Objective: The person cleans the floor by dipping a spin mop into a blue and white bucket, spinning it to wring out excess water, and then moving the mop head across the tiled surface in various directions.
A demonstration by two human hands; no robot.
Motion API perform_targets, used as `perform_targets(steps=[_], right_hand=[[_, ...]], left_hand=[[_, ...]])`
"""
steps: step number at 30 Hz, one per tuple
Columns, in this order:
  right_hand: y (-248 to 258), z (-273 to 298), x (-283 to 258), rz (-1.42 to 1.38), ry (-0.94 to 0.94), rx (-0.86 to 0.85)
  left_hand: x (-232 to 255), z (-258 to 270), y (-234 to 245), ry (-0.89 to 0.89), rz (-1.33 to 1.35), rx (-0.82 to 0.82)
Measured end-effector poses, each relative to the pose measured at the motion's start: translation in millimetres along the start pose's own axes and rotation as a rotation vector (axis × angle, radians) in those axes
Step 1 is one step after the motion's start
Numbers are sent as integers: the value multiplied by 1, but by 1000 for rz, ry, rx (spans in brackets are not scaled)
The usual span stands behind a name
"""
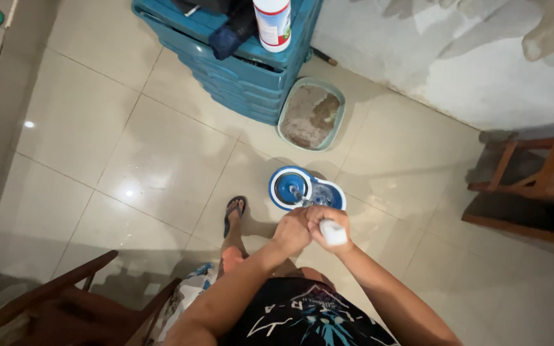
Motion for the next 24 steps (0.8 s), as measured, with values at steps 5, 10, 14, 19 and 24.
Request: perform_targets(steps=[5,10,14,19,24], right_hand=[[33,38,91,83,-192,15],[28,30,66,123,-303,141],[29,14,-54,188,-189,71],[20,24,-20,340,-200,57],[39,52,78,87,-113,93]], left_hand=[[-77,-9,-88,202,50,-208],[-41,-23,-30,266,337,-210],[60,-15,65,-29,73,-107],[54,-9,48,34,-56,-48],[-54,1,-76,368,-78,-462]])
Point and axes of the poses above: each hand's wrist, its own z-axis away from the middle knuckle, its own y-axis out of the back of the hand, x = y × z, the point moved 9 cm from there along -z, towards the middle knuckle, and after that the axes turned 9 degrees about -z, right-handed, at the moved point
